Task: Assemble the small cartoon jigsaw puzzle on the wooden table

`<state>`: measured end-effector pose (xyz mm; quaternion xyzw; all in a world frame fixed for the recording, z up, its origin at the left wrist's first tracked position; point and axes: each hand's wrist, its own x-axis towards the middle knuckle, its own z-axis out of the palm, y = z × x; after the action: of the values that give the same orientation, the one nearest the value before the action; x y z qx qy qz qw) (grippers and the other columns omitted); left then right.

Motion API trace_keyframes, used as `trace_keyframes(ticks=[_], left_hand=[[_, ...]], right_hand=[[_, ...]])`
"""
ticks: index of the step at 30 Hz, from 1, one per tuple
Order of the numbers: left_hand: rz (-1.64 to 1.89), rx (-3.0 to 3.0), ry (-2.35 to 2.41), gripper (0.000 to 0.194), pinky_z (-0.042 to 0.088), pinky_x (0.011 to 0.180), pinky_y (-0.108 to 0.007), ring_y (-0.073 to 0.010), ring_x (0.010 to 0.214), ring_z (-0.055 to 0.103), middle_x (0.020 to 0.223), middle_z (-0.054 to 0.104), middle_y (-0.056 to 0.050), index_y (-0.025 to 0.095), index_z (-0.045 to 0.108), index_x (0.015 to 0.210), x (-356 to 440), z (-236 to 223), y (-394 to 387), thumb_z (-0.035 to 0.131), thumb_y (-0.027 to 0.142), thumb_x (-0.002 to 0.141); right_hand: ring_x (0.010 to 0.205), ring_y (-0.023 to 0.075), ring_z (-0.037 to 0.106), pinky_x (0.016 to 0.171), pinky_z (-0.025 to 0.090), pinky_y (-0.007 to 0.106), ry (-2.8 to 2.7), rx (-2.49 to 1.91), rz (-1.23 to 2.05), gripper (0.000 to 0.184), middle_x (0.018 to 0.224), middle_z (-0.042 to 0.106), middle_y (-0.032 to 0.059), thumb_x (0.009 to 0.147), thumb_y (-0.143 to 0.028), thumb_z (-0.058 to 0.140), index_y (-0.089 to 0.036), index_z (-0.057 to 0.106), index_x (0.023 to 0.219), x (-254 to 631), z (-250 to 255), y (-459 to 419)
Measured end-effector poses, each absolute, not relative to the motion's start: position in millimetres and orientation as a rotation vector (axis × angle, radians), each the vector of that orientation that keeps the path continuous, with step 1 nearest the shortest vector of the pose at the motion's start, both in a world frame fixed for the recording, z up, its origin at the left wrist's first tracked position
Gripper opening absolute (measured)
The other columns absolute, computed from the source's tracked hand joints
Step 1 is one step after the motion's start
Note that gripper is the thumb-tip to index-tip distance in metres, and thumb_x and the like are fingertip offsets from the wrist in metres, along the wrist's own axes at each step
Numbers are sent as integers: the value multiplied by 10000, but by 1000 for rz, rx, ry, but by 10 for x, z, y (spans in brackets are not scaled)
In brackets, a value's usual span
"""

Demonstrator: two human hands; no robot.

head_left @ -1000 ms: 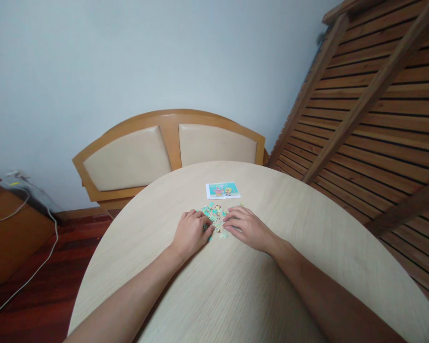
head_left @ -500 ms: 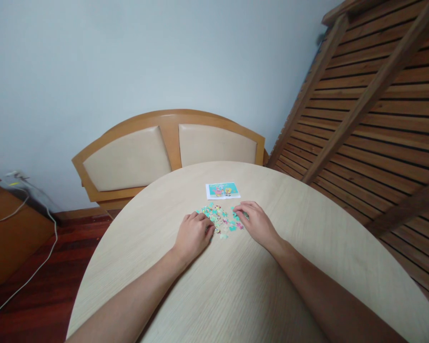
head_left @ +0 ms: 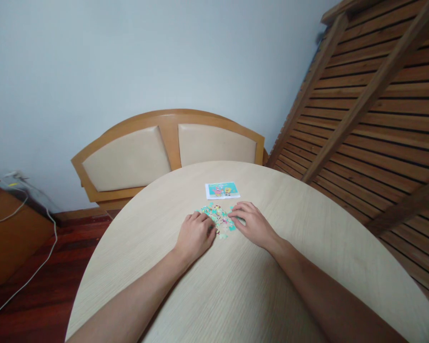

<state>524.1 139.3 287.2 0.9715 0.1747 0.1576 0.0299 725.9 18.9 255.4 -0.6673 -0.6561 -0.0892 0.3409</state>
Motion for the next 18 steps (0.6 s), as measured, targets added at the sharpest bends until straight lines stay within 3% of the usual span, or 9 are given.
trace_keyframes(ticks=[5,9,18], left_hand=[[493,2989,534,159,458,808,-381,-253,949,600,968,695,-55,227,743,956,5239,2859,1394,595,285,942],[502,2976,522,145,462,800,-378,-253,942,599,962,701,-63,215,745,950,5245,2863,1393,612,271,933],[514,3030,438,110,458,825,-382,-255,932,604,916,726,-49,203,720,897,5251,2823,1433,616,230,922]], right_hand=[[1160,274,559,1027,446,472,-1851,-1632,-175,124,1022,716,49,874,-263,696,-259,763,978,7161,2627,167],[1181,288,551,1028,440,479,-1914,-1615,-135,183,1052,717,52,803,-294,766,-246,752,979,7135,2631,152],[1151,276,602,991,480,442,-1976,-1552,-107,46,914,762,12,802,-209,735,-246,725,828,7129,2646,162]])
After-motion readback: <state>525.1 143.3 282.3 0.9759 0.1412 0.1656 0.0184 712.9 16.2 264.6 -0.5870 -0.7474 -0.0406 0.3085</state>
